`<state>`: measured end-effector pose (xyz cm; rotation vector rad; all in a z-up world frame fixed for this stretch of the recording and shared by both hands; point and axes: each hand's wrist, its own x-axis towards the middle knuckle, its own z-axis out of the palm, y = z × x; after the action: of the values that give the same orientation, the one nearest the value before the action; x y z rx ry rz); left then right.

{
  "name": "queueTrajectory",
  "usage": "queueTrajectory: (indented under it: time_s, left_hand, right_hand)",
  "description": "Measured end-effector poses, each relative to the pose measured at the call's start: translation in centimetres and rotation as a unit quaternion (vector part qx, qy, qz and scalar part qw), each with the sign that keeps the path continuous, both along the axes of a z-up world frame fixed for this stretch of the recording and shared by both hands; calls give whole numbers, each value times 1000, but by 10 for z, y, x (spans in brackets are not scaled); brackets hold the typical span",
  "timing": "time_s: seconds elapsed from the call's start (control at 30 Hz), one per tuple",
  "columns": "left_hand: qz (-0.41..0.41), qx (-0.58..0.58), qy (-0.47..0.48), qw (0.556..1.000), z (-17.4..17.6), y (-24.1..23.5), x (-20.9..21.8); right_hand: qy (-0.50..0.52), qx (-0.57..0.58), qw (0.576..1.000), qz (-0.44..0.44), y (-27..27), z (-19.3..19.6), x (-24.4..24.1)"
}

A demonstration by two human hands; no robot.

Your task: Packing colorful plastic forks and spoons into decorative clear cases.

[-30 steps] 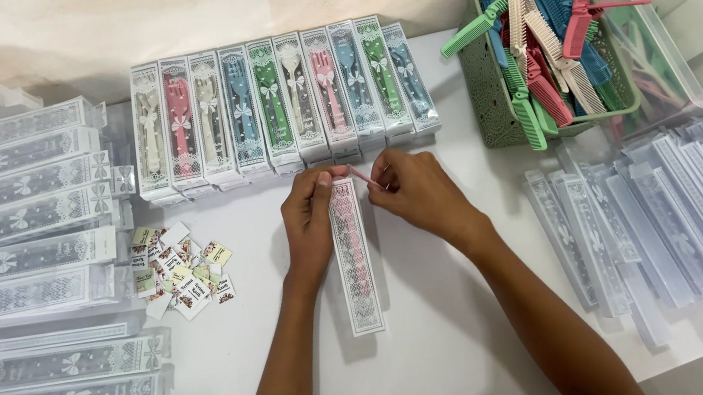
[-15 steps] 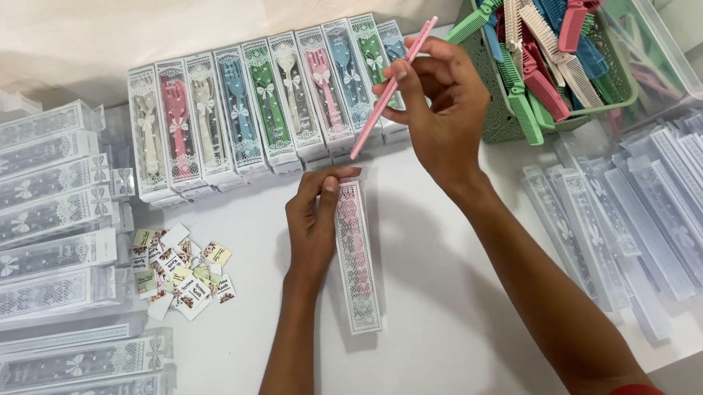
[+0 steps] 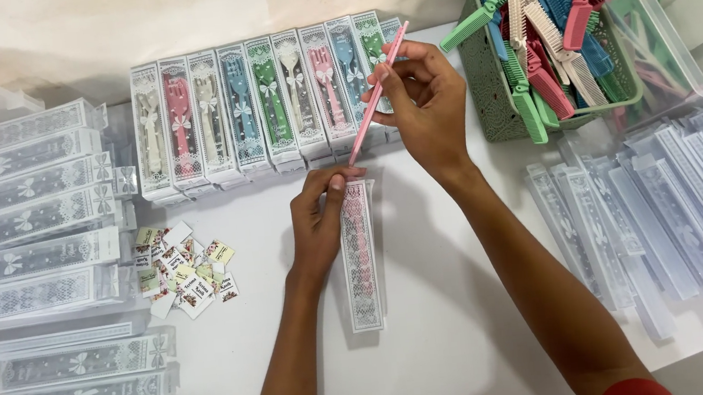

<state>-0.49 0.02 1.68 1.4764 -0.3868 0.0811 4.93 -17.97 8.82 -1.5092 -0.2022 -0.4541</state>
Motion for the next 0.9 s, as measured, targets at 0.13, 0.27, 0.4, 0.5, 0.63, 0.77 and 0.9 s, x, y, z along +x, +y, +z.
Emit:
queueTrajectory:
  time_s: [0.13, 0.27, 0.4, 0.5, 0.63, 0.77, 0.9]
  left_hand:
    - [1, -3, 8, 1000, -1, 0, 1]
    - [5, 10, 16, 1000, -1, 0, 1]
    - [6, 16, 2, 1000, -6, 0, 1]
    - [10, 35, 2, 999, -3, 2, 1]
    - [-4, 11, -8, 1000, -2, 1, 1]
    - [-6, 13, -16, 1000, -2, 1, 1]
    - [-8, 8, -16, 1000, -5, 1, 3]
  right_hand:
    - [-31, 4, 999, -20, 1, 1, -2]
    - [32, 4, 999, 26, 2, -5, 1]
    - [129, 31, 990, 43, 8, -16, 4]
    - [118, 8, 992, 34, 11, -10, 2]
    - [84, 0, 996, 24, 2, -11, 4]
    - [141, -9, 988, 56, 3, -11, 4]
    - [162, 34, 983, 84, 20, -12, -4]
